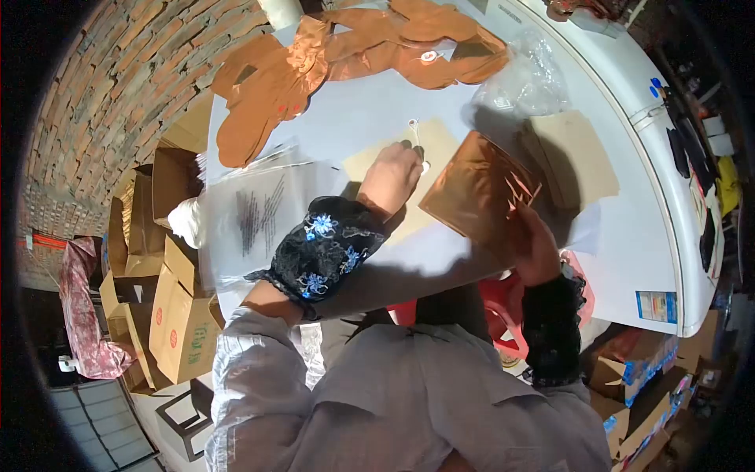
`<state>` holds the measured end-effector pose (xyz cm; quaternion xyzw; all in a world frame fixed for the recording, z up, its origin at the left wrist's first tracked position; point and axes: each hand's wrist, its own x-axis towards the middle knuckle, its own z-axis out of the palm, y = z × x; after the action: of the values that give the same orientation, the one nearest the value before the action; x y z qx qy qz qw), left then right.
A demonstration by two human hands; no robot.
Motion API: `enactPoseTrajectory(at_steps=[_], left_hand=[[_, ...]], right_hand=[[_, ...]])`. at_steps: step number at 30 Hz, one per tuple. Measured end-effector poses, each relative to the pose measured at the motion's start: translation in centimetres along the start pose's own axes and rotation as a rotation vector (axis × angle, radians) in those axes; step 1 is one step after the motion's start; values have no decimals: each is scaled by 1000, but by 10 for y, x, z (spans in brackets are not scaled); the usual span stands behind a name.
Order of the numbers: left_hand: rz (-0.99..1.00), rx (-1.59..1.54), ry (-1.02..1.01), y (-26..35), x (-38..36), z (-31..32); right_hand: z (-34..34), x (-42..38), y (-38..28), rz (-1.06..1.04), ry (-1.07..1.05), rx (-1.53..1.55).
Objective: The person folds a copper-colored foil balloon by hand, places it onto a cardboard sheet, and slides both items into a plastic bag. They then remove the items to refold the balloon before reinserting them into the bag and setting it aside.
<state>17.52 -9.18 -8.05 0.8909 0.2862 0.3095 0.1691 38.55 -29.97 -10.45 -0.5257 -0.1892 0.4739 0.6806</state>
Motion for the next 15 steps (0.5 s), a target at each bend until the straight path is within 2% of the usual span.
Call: enactPoseTrajectory(at_steps=[2,4,7,12,15], left_hand=[[-43,-145,22,-7,-2,0],[-77,-237,81,-16,-2,-6],[45,-59,127,-29,10,-17],[223,16,-11,-37,46,-9],[263,241,-74,-48,60,3]], right_hand=[[18,6,-2,8,22,17],[38,3,-17,207,28,286],[32,7,-9,208,28,257],[36,-17,-13,147,140,228],[27,-18,-13,146,173,232]])
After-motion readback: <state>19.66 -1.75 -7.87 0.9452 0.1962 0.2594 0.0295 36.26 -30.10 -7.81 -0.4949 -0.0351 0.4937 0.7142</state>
